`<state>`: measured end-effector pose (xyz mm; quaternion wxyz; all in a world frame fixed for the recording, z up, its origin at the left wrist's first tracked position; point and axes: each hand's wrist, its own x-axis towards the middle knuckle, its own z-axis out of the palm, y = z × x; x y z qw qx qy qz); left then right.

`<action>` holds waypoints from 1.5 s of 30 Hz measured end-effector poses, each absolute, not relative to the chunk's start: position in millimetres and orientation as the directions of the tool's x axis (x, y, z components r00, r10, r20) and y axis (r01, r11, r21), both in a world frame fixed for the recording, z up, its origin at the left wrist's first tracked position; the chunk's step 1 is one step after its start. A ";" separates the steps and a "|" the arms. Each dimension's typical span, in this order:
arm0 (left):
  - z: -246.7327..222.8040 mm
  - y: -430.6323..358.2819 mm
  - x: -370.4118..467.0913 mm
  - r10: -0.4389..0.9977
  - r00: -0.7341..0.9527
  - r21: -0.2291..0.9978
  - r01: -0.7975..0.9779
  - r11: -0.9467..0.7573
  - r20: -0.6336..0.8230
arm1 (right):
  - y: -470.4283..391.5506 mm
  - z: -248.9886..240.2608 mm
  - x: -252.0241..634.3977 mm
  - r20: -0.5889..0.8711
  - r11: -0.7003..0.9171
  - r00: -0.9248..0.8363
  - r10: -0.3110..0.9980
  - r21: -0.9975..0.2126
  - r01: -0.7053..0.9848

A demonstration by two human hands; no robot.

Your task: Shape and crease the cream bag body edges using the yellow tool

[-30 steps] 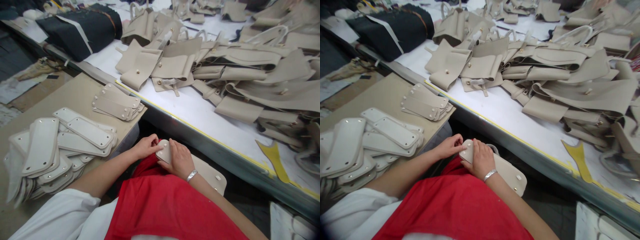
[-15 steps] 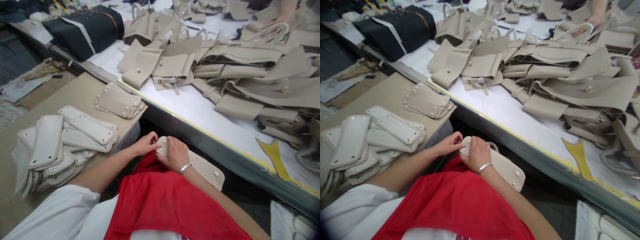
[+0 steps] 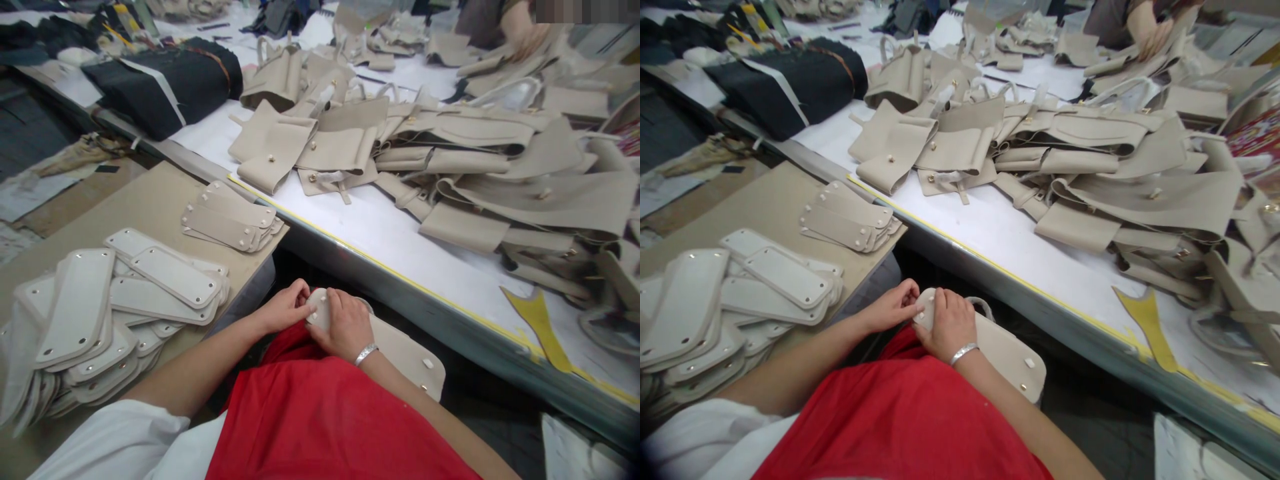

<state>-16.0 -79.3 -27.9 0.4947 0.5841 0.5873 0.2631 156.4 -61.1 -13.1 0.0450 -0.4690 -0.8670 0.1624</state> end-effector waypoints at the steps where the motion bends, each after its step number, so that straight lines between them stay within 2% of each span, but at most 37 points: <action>1: -26.5 -78.3 -15.9 0.945 0.175 0.875 0.451 0.174 -0.278 | -61.0 -13.8 157.6 -0.073 0.517 -0.565 0.822 -0.321 0.793; 5: -23.1 -77.1 -15.4 0.944 0.174 0.830 0.539 0.146 -0.279 | -62.5 -12.0 176.9 -0.054 0.566 -0.609 0.791 -0.314 0.763; 9: -19.9 -76.2 -18.3 0.953 0.199 0.813 0.578 0.073 -0.227 | -68.5 -9.4 213.3 -0.026 0.555 -0.582 0.813 -0.269 0.787; 14: -21.6 -60.2 -19.9 0.904 0.380 0.874 0.485 -0.012 -0.198 | -72.0 -15.7 238.4 -0.004 0.548 -0.565 0.825 -0.238 0.802; 21: -34.6 -44.9 -14.6 0.874 0.396 0.943 0.285 0.173 -0.280 | -68.9 -18.9 234.6 -0.019 0.531 -0.552 0.833 -0.251 0.809; 25: -35.0 -44.4 -12.9 0.868 0.387 0.947 0.203 0.250 -0.312 | -59.6 -15.7 210.2 -0.048 0.572 -0.612 0.789 -0.305 0.761; 35: -43.2 -44.6 -14.7 0.862 0.366 0.935 0.080 0.347 -0.351 | -49.8 -11.6 173.2 -0.112 0.543 -0.604 0.789 -0.333 0.771; 40: -40.1 -49.4 -10.0 0.869 0.335 0.931 0.104 0.351 -0.365 | -49.7 -4.1 165.7 -0.102 0.509 -0.572 0.813 -0.350 0.786; 43: -39.0 -59.0 -5.3 0.878 0.317 0.932 0.183 0.314 -0.358 | -55.8 -5.2 160.4 -0.116 0.498 -0.559 0.821 -0.331 0.802; 45: -49.7 -58.6 -6.2 0.875 0.302 0.919 0.228 0.320 -0.380 | -54.1 -15.6 155.5 -0.136 0.524 -0.573 0.809 -0.277 0.806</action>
